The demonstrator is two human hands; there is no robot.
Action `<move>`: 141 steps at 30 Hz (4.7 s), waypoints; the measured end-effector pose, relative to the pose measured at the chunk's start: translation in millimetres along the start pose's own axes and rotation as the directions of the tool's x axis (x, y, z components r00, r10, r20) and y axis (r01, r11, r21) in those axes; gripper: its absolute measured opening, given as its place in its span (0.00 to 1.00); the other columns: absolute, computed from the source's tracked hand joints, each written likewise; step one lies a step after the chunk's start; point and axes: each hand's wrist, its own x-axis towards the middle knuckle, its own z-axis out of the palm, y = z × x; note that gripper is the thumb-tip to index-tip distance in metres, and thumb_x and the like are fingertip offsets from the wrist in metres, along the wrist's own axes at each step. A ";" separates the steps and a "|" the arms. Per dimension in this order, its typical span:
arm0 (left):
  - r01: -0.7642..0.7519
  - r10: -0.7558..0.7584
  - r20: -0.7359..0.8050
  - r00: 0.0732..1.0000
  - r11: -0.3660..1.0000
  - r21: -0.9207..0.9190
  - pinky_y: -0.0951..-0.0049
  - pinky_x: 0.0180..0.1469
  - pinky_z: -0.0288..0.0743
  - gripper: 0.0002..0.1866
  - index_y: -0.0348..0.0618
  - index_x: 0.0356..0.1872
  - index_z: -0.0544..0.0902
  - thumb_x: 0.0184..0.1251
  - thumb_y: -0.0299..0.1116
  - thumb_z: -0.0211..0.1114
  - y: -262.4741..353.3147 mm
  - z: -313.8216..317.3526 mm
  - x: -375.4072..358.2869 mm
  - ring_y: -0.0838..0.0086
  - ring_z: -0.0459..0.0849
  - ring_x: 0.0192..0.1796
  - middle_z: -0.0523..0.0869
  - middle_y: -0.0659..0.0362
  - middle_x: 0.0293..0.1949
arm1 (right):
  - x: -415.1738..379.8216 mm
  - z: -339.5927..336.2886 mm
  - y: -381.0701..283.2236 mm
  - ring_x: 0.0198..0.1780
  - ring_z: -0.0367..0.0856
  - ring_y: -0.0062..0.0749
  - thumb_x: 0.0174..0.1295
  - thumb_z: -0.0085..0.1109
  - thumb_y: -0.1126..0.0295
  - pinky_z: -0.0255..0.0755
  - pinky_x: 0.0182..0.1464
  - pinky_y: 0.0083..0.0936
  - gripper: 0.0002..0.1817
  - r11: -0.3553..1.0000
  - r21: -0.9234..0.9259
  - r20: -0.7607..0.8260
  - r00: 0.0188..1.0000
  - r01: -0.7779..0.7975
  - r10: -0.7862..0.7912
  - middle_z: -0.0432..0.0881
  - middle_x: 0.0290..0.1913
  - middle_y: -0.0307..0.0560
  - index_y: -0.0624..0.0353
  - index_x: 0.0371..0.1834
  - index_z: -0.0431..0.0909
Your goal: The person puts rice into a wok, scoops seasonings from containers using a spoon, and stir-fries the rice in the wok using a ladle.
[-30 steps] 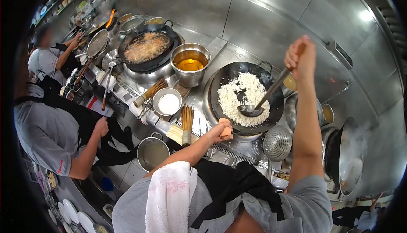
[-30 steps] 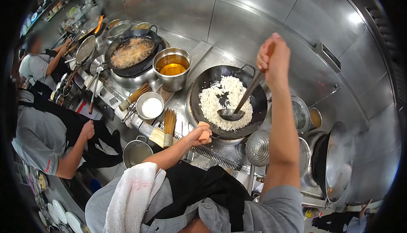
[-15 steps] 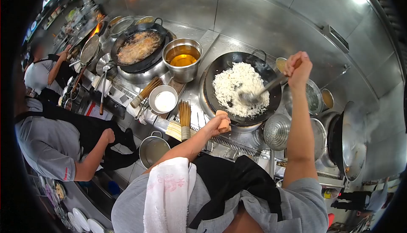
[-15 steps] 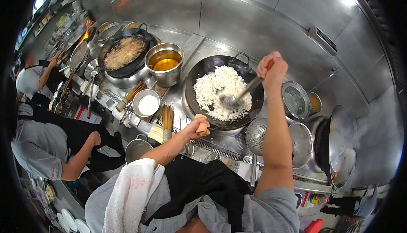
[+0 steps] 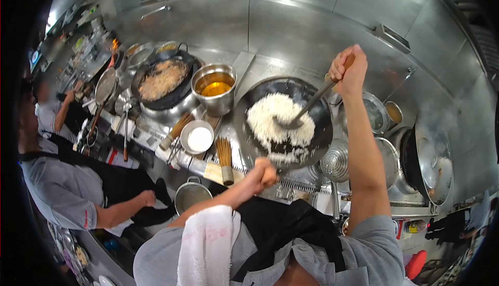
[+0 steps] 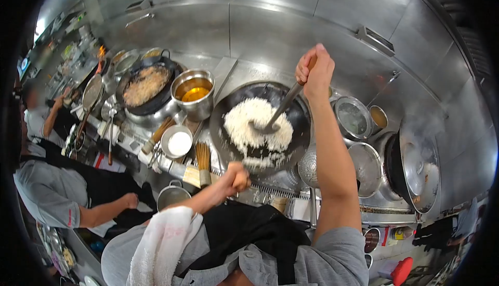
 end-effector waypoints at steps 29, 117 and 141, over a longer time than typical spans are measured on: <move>-0.106 0.075 0.234 0.969 0.987 0.123 0.67 0.19 0.67 0.13 0.45 0.30 0.74 0.70 0.41 0.58 6.0 -19.5 27.9 0.71 0.73 0.18 0.78 0.61 0.25 | -15.9 38.3 -17.2 0.11 0.63 0.18 0.68 0.58 0.58 0.56 0.14 0.22 0.23 0.969 -0.223 -0.014 0.994 -0.108 0.108 0.68 0.12 0.36 0.56 0.17 0.66; -0.139 0.138 0.103 0.985 0.990 0.010 0.66 0.21 0.75 0.10 0.41 0.31 0.75 0.67 0.37 0.60 -24.4 -29.7 -2.0 0.66 0.79 0.19 0.80 0.55 0.27 | -12.4 4.6 31.1 0.14 0.64 0.14 0.64 0.64 0.71 0.53 0.16 0.18 0.16 0.959 -0.276 -0.004 0.998 0.065 -0.069 0.69 0.15 0.33 0.54 0.20 0.71; -0.182 0.169 0.145 0.975 0.980 0.084 0.69 0.21 0.75 0.13 0.42 0.38 0.74 0.72 0.42 0.57 8.5 -21.1 11.2 0.70 0.79 0.22 0.79 0.59 0.27 | -37.5 -1.0 34.3 0.11 0.56 0.18 0.65 0.60 0.73 0.52 0.15 0.21 0.18 0.984 -0.177 -0.035 0.999 0.022 -0.029 0.60 0.11 0.33 0.53 0.19 0.64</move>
